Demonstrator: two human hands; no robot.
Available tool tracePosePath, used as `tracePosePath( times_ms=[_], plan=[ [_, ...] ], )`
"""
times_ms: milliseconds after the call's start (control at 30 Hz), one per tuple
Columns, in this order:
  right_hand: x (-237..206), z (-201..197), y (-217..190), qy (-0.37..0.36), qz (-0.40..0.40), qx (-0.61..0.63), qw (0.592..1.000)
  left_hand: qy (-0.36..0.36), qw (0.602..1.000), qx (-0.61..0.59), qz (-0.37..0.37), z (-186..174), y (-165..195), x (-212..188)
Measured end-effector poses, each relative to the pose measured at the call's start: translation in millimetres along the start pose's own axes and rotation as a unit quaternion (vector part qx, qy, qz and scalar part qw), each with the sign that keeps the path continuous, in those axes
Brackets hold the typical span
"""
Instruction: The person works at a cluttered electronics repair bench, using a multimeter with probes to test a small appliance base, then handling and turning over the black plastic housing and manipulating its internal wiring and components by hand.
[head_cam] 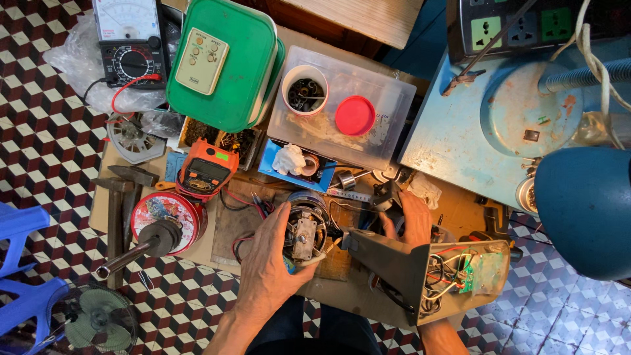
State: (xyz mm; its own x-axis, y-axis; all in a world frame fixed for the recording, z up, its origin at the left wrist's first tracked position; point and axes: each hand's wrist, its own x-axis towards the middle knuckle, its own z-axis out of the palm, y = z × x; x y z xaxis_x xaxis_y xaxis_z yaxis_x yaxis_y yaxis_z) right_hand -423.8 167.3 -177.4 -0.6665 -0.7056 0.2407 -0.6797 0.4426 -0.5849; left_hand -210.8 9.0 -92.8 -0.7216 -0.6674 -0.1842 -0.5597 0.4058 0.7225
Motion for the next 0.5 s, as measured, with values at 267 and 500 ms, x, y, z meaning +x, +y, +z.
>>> tracePosePath(
  times_ms=[267, 500],
  plan=[
    [-2.3, 0.3, 3.8, 0.010, -0.028, -0.018, 0.999, -0.002, 1.000, 0.004, 0.005, 0.4, -2.1, 1.1],
    [-4.6, 2.8, 14.7, 0.003, -0.074, -0.052, 0.996, -0.004, 1.000, 0.003, 0.007, 0.5, -3.3, 1.1]
  ],
)
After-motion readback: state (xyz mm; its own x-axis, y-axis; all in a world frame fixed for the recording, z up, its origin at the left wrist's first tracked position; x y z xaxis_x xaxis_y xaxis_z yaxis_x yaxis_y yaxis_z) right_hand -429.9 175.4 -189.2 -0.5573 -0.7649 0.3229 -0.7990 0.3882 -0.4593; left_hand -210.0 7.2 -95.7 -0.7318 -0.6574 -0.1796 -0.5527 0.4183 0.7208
